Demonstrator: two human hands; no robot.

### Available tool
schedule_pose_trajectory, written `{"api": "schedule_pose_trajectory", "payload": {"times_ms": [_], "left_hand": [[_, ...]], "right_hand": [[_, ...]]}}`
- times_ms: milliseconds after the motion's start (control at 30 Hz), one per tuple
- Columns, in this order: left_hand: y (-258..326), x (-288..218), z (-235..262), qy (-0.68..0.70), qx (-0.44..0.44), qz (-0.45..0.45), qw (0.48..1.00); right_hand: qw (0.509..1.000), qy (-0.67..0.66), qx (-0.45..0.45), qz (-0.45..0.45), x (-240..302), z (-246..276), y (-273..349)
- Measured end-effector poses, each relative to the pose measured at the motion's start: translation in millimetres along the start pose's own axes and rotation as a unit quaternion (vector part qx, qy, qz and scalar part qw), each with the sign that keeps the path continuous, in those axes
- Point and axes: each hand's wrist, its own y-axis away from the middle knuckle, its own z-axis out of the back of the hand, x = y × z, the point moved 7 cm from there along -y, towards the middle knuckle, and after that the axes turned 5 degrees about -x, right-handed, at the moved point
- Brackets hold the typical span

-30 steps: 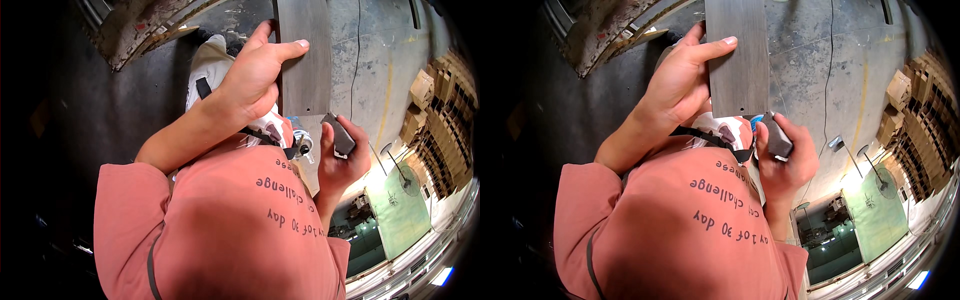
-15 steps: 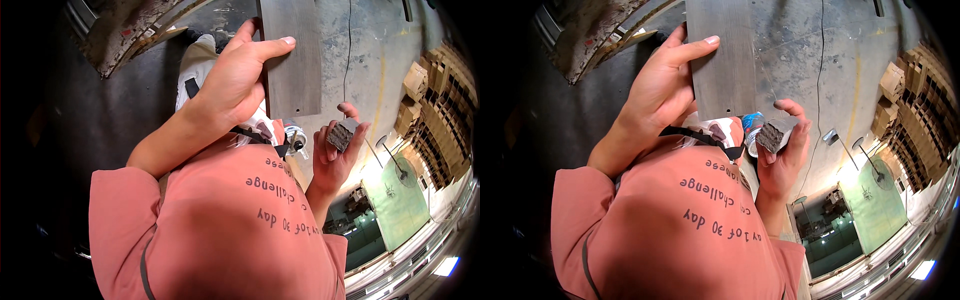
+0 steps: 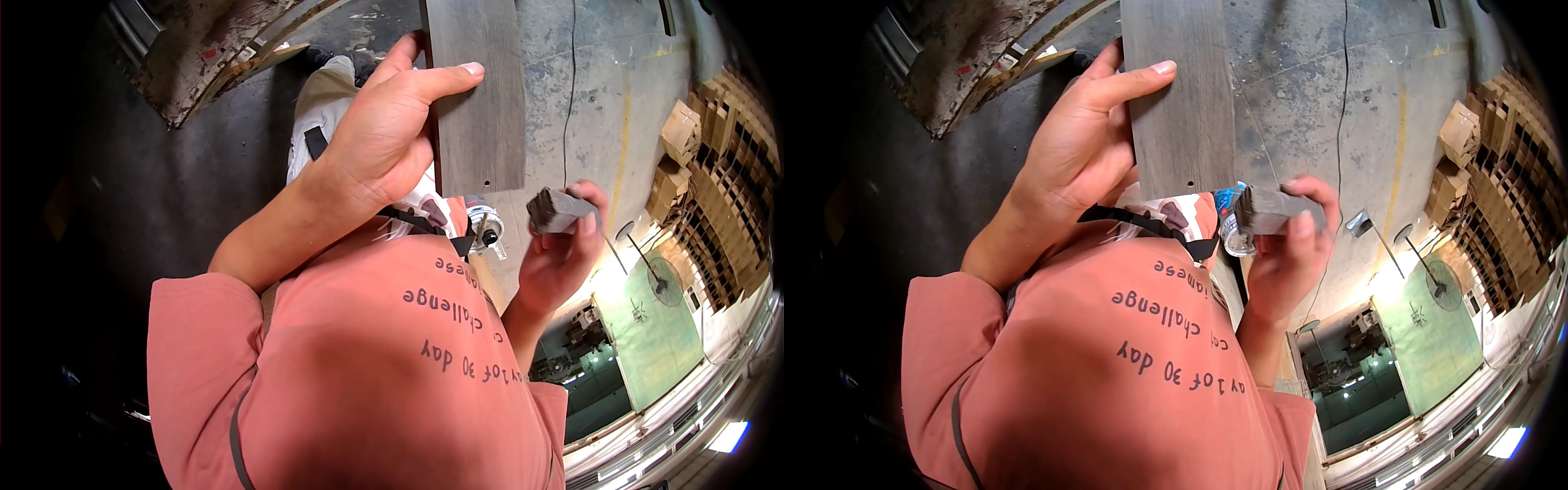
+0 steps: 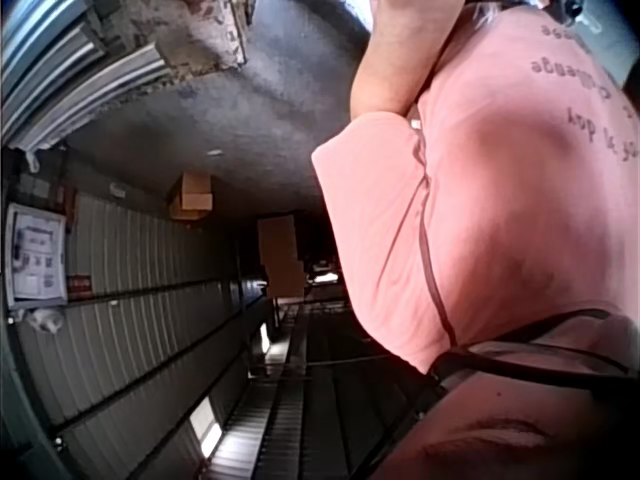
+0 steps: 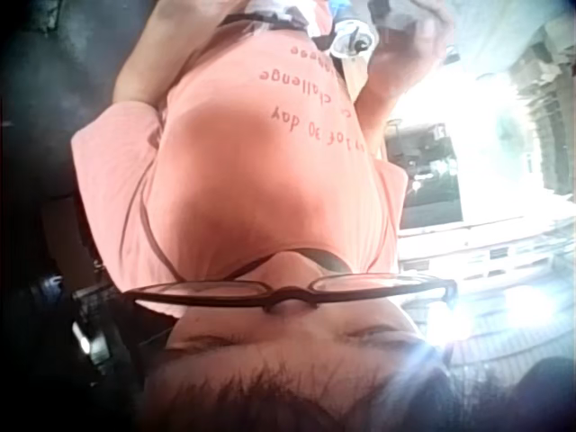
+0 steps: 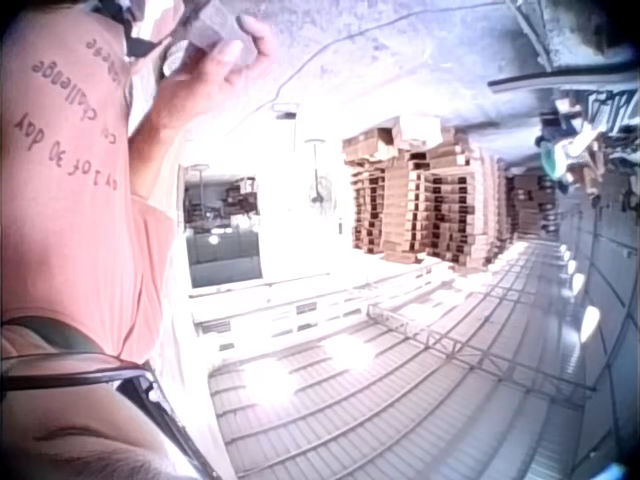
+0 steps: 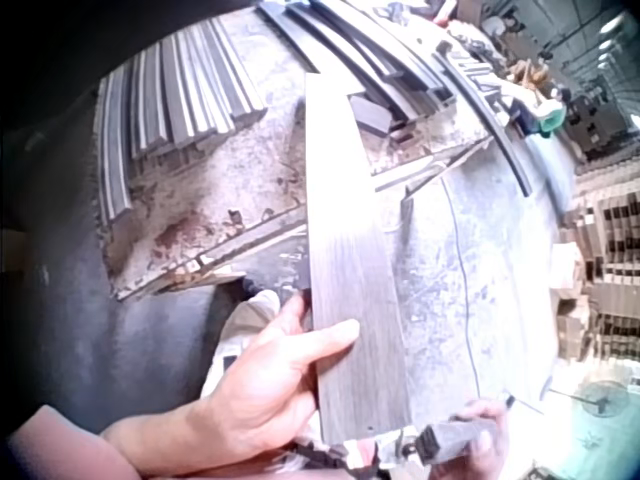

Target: Manually sanding the edges and surfaces of long metal moldings using a sanding block.

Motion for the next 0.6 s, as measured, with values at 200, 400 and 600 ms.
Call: {"api": "schedule_pose_trajectory", "payload": {"times_ms": [200,400,600], "left_hand": [[1,-2,0,0.003,0.002,0.002,1.0],[2,-2,0,0.004,-0.004,0.005,1.0],[-1,0,2,-0.005,-0.011,-0.001,1.0]], "right_hand": [[0.946,0.218,-0.031,0.238,28,-5,20],[0.893,0.288,-0.01,0.346,34,-26,29],[0.813,0.419,-0.04,0.402,39,-29,31]]}}
